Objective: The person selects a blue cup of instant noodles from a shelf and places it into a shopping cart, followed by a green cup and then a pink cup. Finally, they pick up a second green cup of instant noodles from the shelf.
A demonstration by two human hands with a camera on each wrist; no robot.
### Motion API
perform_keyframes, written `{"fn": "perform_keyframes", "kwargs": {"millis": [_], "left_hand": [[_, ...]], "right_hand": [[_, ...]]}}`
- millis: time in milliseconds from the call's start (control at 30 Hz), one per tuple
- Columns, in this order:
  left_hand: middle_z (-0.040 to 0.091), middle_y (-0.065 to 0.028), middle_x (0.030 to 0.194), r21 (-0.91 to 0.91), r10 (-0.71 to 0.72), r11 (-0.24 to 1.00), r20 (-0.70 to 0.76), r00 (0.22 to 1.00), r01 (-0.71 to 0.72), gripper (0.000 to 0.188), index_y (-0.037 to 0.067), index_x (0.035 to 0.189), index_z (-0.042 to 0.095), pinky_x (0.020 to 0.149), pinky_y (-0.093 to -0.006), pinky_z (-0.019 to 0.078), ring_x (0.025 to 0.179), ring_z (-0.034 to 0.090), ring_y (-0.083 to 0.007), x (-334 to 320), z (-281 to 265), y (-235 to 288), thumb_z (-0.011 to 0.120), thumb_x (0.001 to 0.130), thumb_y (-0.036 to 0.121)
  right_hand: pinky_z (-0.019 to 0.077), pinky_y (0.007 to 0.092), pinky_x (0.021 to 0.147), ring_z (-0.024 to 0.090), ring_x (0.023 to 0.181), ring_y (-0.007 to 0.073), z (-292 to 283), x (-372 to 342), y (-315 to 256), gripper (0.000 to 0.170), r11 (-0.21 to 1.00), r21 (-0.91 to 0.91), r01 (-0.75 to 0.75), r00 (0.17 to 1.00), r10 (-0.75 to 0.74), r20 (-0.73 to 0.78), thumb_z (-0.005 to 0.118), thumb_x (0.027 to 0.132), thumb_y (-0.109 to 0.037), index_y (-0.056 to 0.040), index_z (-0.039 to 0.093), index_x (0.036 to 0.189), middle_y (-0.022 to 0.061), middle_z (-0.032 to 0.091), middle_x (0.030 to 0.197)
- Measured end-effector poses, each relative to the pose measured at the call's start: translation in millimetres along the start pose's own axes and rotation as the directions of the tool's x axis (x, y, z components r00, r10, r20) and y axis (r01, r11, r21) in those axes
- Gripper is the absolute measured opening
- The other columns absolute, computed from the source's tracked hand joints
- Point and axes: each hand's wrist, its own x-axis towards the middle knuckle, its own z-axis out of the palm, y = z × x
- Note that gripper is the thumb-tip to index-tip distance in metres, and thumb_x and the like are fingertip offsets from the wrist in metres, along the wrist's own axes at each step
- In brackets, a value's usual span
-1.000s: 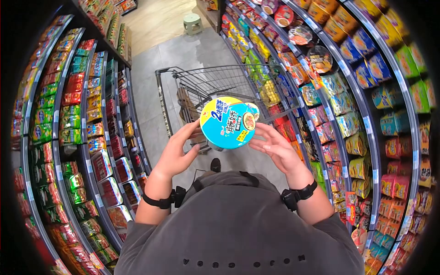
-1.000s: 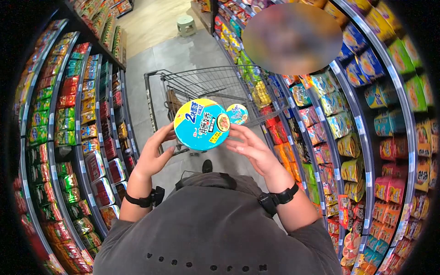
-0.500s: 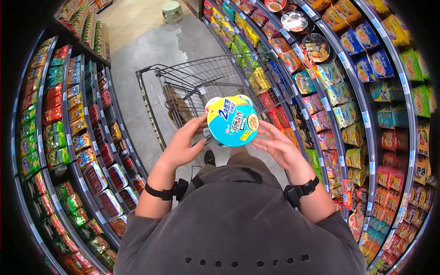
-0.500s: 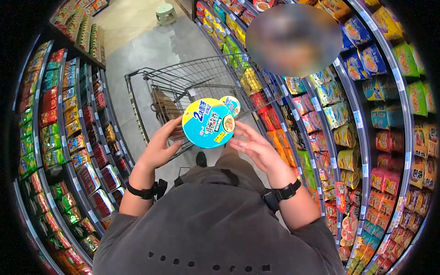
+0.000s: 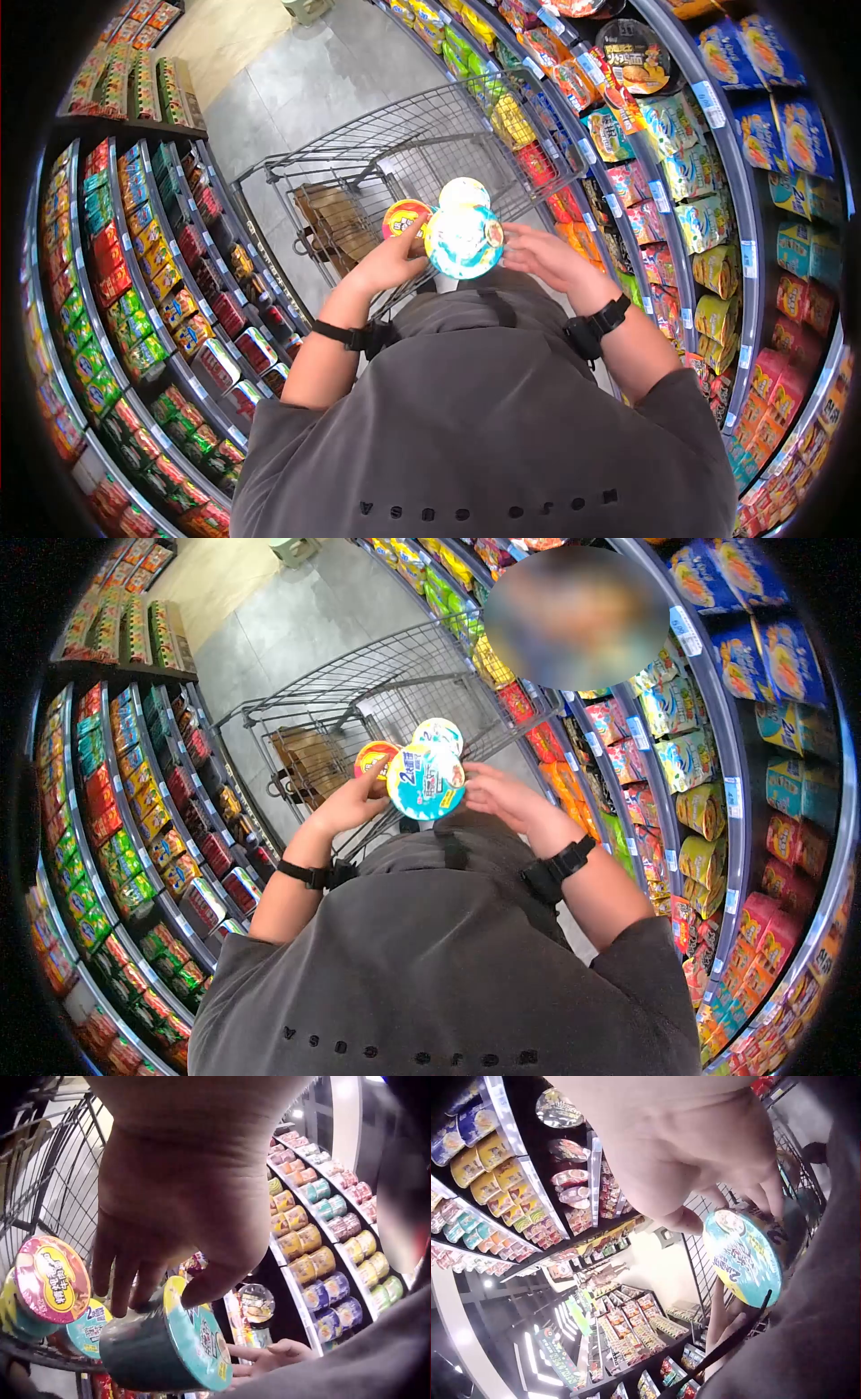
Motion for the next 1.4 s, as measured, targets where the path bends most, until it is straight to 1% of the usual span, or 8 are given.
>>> {"fn": "perform_keyframes", "kwargs": {"millis": [167, 233, 367, 800, 1033, 1233, 1300, 1400], "left_hand": [[0.069, -0.0199, 0.130, 0.061, -0.111, 0.992, -0.026, 0.993, 0.113, 0.077, -0.001, 0.163, 0.023, 0.102, -0.0340, 0.0507, 0.117, 0.068, -0.0244, 63.4, 5.9, -10.7, 0.062, 0.097, 0.009], [0.071, -0.0263, 0.121, -0.108, -0.176, 0.981, -0.138, 0.975, 0.162, 0.074, -0.001, 0.158, 0.034, 0.099, -0.0383, 0.0529, 0.113, 0.070, -0.0325, 87.8, 11.3, -31.6, 0.063, 0.091, 0.016], [0.069, -0.0288, 0.122, -0.003, -0.245, 0.969, -0.184, 0.952, 0.249, 0.067, -0.001, 0.153, 0.043, 0.099, -0.0398, 0.0533, 0.113, 0.070, -0.0356, 110.5, 7.2, -25.8, 0.062, 0.092, 0.021], [0.060, -0.0359, 0.136, 0.083, -0.435, 0.890, -0.134, 0.890, 0.448, 0.080, -0.011, 0.156, 0.030, 0.110, -0.0429, 0.0471, 0.127, 0.062, -0.0434, 151.2, 11.5, -50.0, 0.061, 0.092, 0.026], [0.067, -0.0346, 0.123, 0.077, -0.391, 0.903, -0.265, 0.881, 0.424, 0.072, -0.004, 0.155, 0.038, 0.101, -0.0428, 0.0523, 0.114, 0.069, -0.0418, 152.8, 15.7, -69.0, 0.062, 0.094, 0.026], [0.065, -0.0353, 0.126, 0.091, -0.441, 0.877, -0.238, 0.866, 0.472, 0.065, -0.004, 0.151, 0.045, 0.106, -0.0446, 0.0495, 0.122, 0.064, -0.0436, 141.3, 0.8, -46.7, 0.058, 0.095, 0.028], [0.068, -0.0328, 0.122, -0.038, -0.382, 0.920, -0.314, 0.869, 0.390, 0.058, -0.004, 0.144, 0.053, 0.104, -0.0453, 0.0507, 0.117, 0.066, -0.0448, 133.3, -1.2, -49.5, 0.060, 0.094, 0.026], [0.069, -0.0294, 0.120, -0.069, -0.313, 0.945, -0.477, 0.821, 0.321, 0.049, -0.003, 0.135, 0.060, 0.103, -0.0458, 0.0512, 0.114, 0.066, -0.0441, 119.3, -5.6, -57.0, 0.062, 0.093, 0.021]], "right_hand": [[0.0437, 0.0346, 0.110, 0.056, 0.129, 0.0134, -31.5, 45.2, -31.1, 0.062, 0.997, -0.037, -0.065, 0.997, 0.064, -0.033, 0.060, 0.103, -0.022, -0.0070, 0.035, 0.158, 0.0055, 0.058, 0.144], [0.0437, 0.0344, 0.110, 0.056, 0.129, 0.0131, -36.6, 59.7, -39.9, 0.063, 0.995, -0.044, -0.094, 0.995, 0.092, -0.046, 0.060, 0.102, -0.022, -0.0079, 0.035, 0.158, 0.0051, 0.058, 0.144], [0.0429, 0.0352, 0.110, 0.057, 0.129, 0.0136, -43.9, 86.1, -52.5, 0.064, 0.975, -0.116, -0.189, 0.979, 0.179, -0.095, 0.058, 0.104, -0.025, -0.0076, 0.032, 0.160, 0.0056, 0.059, 0.143], [0.0375, 0.0380, 0.111, 0.049, 0.136, 0.0142, -69.0, 142.6, -51.6, 0.068, 0.912, -0.317, -0.259, 0.966, 0.253, -0.060, 0.063, 0.098, -0.031, -0.0118, 0.038, 0.159, 0.0041, 0.056, 0.145], [0.0391, 0.0383, 0.107, 0.055, 0.128, 0.0173, -67.6, 148.4, -62.8, 0.067, 0.930, -0.288, -0.228, 0.974, 0.221, -0.058, 0.065, 0.095, -0.037, -0.0079, 0.045, 0.153, 0.0065, 0.061, 0.139], [0.0397, 0.0371, 0.111, 0.054, 0.130, 0.0205, -59.1, 159.4, -79.6, 0.062, 0.840, -0.484, -0.244, 0.968, 0.178, -0.179, 0.058, 0.095, -0.019, -0.0054, 0.044, 0.154, 0.0117, 0.061, 0.139], [0.0414, 0.0382, 0.110, 0.055, 0.130, 0.0201, -54.6, 162.8, -81.3, 0.054, 0.867, -0.483, -0.123, 0.983, 0.039, -0.179, 0.058, 0.096, -0.018, -0.0037, 0.051, 0.147, 0.0126, 0.063, 0.136], [0.0443, 0.0371, 0.108, 0.056, 0.132, 0.0199, -44.0, 166.5, -90.5, 0.044, 0.855, -0.502, -0.132, 0.991, 0.110, -0.074, 0.056, 0.098, -0.020, -0.0033, 0.057, 0.138, 0.0123, 0.063, 0.137]]}}
